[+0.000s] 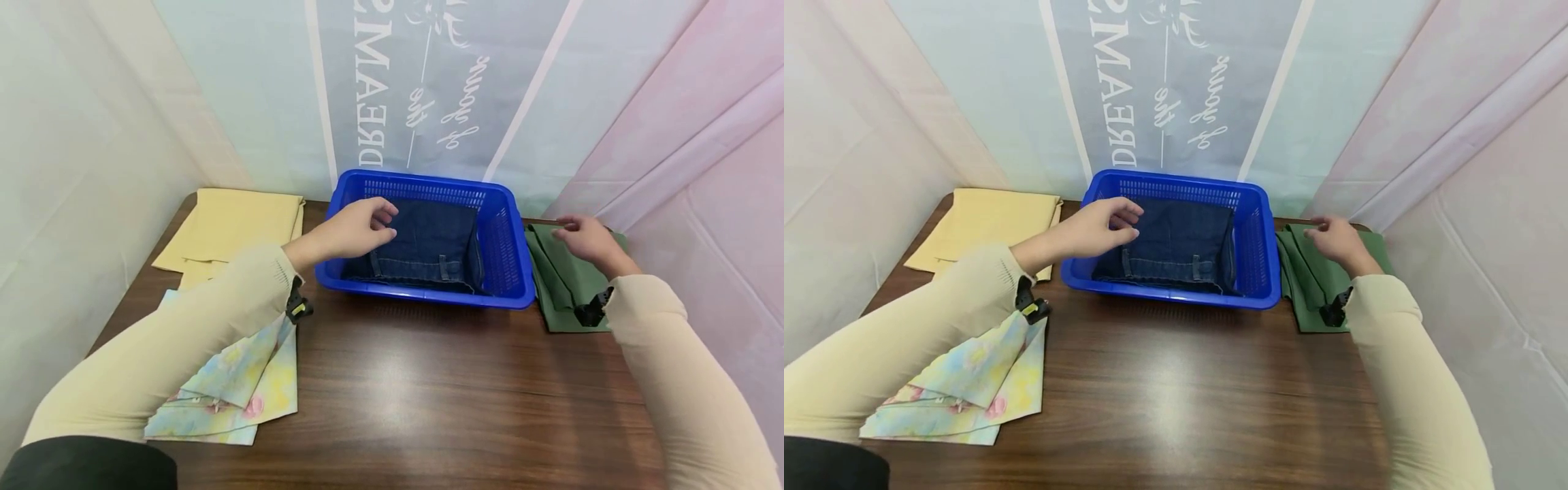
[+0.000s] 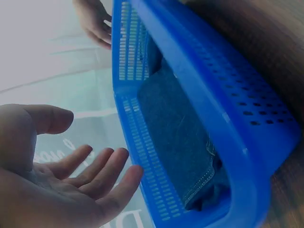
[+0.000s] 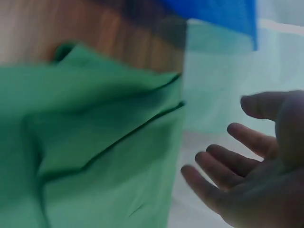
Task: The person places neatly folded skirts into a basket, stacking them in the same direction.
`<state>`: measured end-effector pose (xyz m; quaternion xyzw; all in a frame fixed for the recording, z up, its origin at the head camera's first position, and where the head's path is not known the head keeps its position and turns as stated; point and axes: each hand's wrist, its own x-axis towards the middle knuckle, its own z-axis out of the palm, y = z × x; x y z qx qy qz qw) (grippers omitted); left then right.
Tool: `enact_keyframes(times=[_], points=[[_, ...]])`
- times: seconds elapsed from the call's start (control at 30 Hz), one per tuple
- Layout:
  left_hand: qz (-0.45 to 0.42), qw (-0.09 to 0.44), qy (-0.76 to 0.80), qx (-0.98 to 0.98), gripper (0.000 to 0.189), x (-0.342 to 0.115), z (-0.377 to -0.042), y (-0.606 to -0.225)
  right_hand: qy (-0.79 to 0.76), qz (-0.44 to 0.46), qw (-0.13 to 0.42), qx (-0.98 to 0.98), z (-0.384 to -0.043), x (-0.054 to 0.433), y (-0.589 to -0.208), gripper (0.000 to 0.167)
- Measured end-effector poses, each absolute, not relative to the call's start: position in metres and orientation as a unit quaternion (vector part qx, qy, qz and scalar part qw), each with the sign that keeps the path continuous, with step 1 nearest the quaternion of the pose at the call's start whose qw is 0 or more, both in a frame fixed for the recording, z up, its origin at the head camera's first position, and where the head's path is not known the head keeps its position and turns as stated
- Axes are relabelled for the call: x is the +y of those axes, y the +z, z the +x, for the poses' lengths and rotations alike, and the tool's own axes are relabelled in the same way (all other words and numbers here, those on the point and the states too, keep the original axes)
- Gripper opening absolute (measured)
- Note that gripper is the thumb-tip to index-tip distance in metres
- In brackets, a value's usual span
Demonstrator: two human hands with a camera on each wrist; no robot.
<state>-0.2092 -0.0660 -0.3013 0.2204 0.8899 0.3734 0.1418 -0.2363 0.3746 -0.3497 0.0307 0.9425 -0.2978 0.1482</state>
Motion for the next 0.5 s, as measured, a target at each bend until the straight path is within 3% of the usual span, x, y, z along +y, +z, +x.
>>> enact_keyframes(times=[0.13, 0.3, 0.5], points=[[0.268, 0.104, 0.345, 0.893, 0.034, -0.068, -0.192, -0.303, -0.226, 0.003, 0.191, 0.955, -0.229, 0.386, -0.368, 0.075], [0.314, 0.052, 0.306, 0.898, 0.028, -0.07, -0.168, -0.305, -0.153, -0.029, 0.202, 0.967, -0.218, 0.393, -0.398, 0.089], [0.366, 0.003, 0.255, 0.895, 0.023, -0.07, -0.135, -0.307, -0.142, -0.007, 0.219, 0.965, -0.2, 0.395, -0.42, 0.099]])
